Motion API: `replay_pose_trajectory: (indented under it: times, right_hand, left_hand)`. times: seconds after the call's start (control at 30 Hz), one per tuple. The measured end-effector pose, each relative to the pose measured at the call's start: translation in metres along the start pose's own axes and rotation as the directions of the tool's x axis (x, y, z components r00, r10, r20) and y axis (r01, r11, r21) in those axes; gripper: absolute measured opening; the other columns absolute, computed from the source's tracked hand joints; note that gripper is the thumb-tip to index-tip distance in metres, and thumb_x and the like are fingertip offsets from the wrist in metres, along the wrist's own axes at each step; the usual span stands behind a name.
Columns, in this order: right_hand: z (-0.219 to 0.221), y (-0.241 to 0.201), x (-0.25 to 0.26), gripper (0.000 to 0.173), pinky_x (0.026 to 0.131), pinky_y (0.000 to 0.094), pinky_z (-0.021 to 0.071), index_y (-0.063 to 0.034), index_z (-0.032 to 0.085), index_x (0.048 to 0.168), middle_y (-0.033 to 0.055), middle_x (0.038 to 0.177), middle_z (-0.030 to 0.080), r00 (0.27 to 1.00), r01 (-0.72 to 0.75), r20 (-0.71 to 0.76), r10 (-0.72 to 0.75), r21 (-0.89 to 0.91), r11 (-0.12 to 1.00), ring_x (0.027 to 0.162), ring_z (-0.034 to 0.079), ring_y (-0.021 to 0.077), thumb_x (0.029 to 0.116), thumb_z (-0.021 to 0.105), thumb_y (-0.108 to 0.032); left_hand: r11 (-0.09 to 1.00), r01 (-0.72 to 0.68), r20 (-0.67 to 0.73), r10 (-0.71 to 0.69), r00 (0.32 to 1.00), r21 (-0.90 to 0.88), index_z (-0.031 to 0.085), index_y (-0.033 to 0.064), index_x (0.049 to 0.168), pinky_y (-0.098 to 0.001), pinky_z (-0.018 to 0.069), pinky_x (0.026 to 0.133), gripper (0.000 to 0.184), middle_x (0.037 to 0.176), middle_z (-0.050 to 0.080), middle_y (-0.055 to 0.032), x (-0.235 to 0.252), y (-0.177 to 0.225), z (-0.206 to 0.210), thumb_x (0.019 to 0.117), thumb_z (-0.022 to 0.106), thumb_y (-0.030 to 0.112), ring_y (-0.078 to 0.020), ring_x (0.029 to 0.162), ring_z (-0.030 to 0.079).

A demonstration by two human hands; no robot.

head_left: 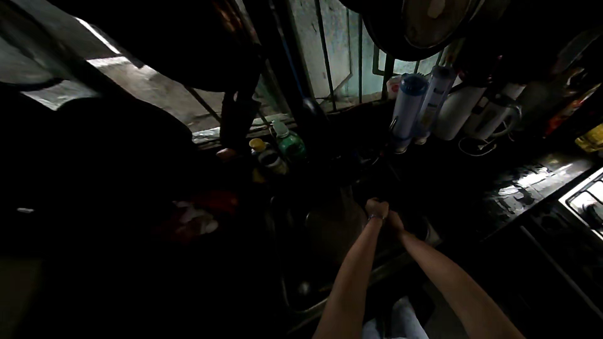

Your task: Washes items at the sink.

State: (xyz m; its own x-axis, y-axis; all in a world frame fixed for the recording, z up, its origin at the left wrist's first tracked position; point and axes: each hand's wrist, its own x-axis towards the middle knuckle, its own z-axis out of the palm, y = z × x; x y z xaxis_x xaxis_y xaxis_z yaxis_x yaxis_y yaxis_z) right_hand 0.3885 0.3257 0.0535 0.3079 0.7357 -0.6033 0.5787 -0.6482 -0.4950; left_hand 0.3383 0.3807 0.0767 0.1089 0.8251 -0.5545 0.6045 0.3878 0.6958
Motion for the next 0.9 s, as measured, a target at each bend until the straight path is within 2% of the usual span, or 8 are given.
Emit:
replay_pose_trajectory:
  times: [0.17, 0.27, 0.4, 0.53, 0.6, 0.7, 0.8, 0.9]
  right_hand:
    - [-0.005, 0.003, -0.006, 0.045, 0.103, 0.0571, 0.049, -0.0039, 0.059, 0.137, 0.0201, 0.135, 0.063, 0.999, 0.035, 0.025, -0.033, -0.091, 0.995, 0.124, 0.061, 0.0369, 0.101, 0.061, -0.03]
    - [-0.008, 0.027, -0.001, 0.059, 0.104, 0.0487, 0.0505, -0.0031, 0.047, 0.149, 0.0209, 0.137, 0.061, 0.979, 0.178, 0.067, -0.194, 0.192, 0.965, 0.122, 0.063, 0.0313, 0.0974, 0.07, -0.022]
    - [-0.009, 0.058, -0.015, 0.045, 0.096, 0.0382, 0.0546, 0.0009, 0.053, 0.138, 0.0159, 0.122, 0.066, 0.924, 0.221, 0.186, -0.335, 0.457, 0.862, 0.106, 0.066, 0.0186, 0.1011, 0.065, -0.023]
    - [-0.013, 0.074, -0.032, 0.05, 0.1, 0.0419, 0.052, 0.0044, 0.054, 0.135, 0.0195, 0.124, 0.065, 0.952, 0.116, 0.201, -0.229, 0.454, 0.884, 0.111, 0.065, 0.0226, 0.105, 0.058, -0.035]
    - [-0.019, 0.084, -0.043, 0.051, 0.096, 0.0394, 0.0564, 0.0047, 0.047, 0.141, 0.019, 0.127, 0.064, 0.976, 0.026, 0.143, -0.163, 0.671, 0.741, 0.11, 0.067, 0.0224, 0.1103, 0.045, -0.035]
    - [-0.036, 0.109, -0.049, 0.05, 0.09, 0.0418, 0.0583, -0.0002, 0.041, 0.148, 0.0187, 0.131, 0.061, 0.999, -0.01, 0.032, -0.034, 0.861, 0.509, 0.11, 0.066, 0.0241, 0.1114, 0.041, -0.034]
    - [-0.054, 0.139, -0.045, 0.046, 0.089, 0.0383, 0.0562, 0.0009, 0.044, 0.145, 0.0173, 0.128, 0.061, 1.0, -0.018, 0.001, 0.03, 0.827, 0.561, 0.106, 0.065, 0.0213, 0.1103, 0.046, -0.03]
    - [-0.065, 0.165, -0.046, 0.044, 0.088, 0.039, 0.057, 0.0055, 0.051, 0.139, 0.021, 0.123, 0.064, 0.993, 0.019, -0.084, 0.081, 0.801, 0.599, 0.103, 0.067, 0.0235, 0.1078, 0.053, -0.025]
  left_hand:
    - [0.992, -0.018, -0.024, 0.015, 1.0, -0.122, 0.068, 0.0004, 0.123, -0.0479, 0.0483, 0.102, 0.033, 0.123, 0.067, -0.0211, 0.001, -0.014, 0.004, 0.0998, 0.065, 0.023, -0.031, 0.116, 0.064]
    - [0.969, -0.075, 0.093, 0.099, 0.991, -0.234, 0.061, -0.0049, 0.13, -0.0483, 0.0455, 0.106, 0.054, 0.129, 0.063, -0.0252, -0.003, -0.022, -0.005, 0.1027, 0.061, 0.041, -0.0329, 0.121, 0.06]
    - [0.985, -0.088, 0.234, 0.122, 0.964, -0.15, 0.043, -0.0085, 0.142, -0.0511, 0.0446, 0.108, 0.074, 0.137, 0.055, -0.0293, -0.014, -0.035, -0.019, 0.0996, 0.063, 0.049, -0.0372, 0.127, 0.055]
    - [0.966, -0.252, 0.306, 0.221, 0.926, 0.063, 0.052, -0.0067, 0.132, -0.0527, 0.0484, 0.099, 0.068, 0.122, 0.061, -0.0277, -0.013, -0.044, -0.025, 0.0981, 0.064, 0.051, -0.0367, 0.112, 0.061]
    - [0.948, -0.313, 0.307, 0.281, 0.909, 0.062, 0.052, -0.0031, 0.134, -0.0499, 0.0495, 0.098, 0.069, 0.122, 0.061, -0.0249, -0.016, -0.046, -0.032, 0.0908, 0.076, 0.045, -0.0339, 0.111, 0.061]
    - [0.893, -0.401, 0.368, 0.309, 0.877, 0.205, 0.048, 0.002, 0.144, -0.0477, 0.0438, 0.112, 0.088, 0.146, 0.048, -0.0253, -0.025, -0.045, -0.048, 0.075, 0.092, 0.036, -0.0356, 0.134, 0.05]
    - [0.829, -0.469, 0.398, 0.336, 0.854, 0.306, 0.054, -0.006, 0.139, -0.0462, 0.0375, 0.116, 0.064, 0.147, 0.046, -0.03, -0.029, -0.043, -0.052, 0.0875, 0.081, 0.02, -0.039, 0.138, 0.046]
    - [0.867, -0.43, 0.355, 0.331, 0.874, 0.251, 0.051, -0.0078, 0.141, -0.0464, 0.0357, 0.117, 0.054, 0.146, 0.049, -0.0291, -0.029, -0.043, -0.046, 0.0975, 0.07, 0.018, -0.0379, 0.139, 0.047]
